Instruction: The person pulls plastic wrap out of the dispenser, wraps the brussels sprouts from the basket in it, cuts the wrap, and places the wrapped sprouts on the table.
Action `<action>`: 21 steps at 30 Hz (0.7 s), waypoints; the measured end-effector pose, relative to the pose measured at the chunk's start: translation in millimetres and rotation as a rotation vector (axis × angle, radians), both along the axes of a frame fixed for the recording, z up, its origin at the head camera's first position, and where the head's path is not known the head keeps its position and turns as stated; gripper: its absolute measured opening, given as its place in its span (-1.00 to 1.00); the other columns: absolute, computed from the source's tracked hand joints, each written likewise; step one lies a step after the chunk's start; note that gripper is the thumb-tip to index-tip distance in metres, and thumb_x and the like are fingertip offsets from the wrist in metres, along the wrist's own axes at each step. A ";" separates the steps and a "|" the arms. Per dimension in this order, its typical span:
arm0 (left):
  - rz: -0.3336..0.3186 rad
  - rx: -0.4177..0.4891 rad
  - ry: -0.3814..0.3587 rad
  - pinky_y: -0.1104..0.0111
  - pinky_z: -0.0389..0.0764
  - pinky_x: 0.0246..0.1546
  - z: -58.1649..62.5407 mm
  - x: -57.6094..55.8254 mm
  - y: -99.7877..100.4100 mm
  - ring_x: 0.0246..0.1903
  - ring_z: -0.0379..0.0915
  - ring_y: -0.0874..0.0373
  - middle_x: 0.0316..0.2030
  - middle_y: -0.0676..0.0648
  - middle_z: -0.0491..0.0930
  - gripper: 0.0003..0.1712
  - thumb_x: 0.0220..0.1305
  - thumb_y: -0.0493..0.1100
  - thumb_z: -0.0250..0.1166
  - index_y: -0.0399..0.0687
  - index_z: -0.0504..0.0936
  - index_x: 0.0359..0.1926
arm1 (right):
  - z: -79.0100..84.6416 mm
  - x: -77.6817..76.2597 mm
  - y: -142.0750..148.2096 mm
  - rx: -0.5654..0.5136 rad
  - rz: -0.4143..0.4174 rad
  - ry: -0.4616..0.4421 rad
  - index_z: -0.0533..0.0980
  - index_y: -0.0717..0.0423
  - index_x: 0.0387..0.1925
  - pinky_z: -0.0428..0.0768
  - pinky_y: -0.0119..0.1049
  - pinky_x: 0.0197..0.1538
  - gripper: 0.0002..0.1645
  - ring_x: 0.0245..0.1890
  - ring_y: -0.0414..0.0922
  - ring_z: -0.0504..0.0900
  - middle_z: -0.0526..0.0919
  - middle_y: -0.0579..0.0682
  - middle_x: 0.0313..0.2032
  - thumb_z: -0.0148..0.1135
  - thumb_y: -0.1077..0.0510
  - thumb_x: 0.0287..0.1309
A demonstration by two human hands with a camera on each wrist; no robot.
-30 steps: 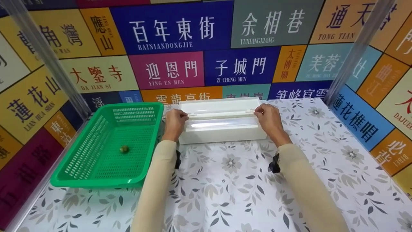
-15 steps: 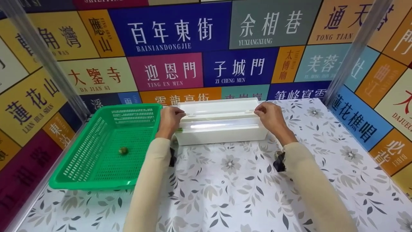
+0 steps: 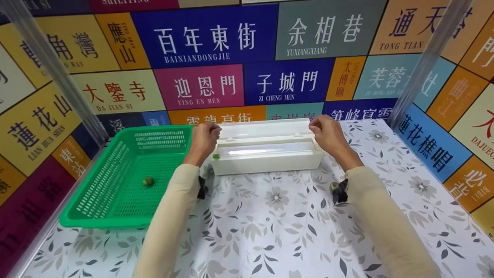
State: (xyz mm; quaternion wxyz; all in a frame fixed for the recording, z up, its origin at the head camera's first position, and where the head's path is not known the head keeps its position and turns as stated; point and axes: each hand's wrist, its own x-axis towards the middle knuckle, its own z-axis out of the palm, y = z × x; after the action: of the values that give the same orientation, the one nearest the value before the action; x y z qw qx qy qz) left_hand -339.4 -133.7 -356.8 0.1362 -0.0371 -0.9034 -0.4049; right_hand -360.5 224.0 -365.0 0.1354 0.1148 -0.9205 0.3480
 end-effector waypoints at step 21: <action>0.057 0.115 0.063 0.28 0.71 -0.06 50.4 8.1 -5.5 -0.15 0.59 -0.01 -0.13 -0.19 0.69 -0.73 0.48 -0.19 0.15 -0.20 0.69 0.01 | 51.6 16.5 -0.8 -0.109 -0.098 0.087 0.58 0.19 -0.07 0.51 -0.22 -0.08 -0.76 -0.19 -0.04 0.54 0.62 0.16 -0.14 0.10 0.11 0.46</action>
State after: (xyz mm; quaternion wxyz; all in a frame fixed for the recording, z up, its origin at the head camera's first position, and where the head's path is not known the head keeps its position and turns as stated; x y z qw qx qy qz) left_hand -331.3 -139.2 -306.5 0.1778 -0.0162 -0.8746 -0.4507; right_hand -343.9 223.2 -313.4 0.1982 0.0770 -0.8979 0.3854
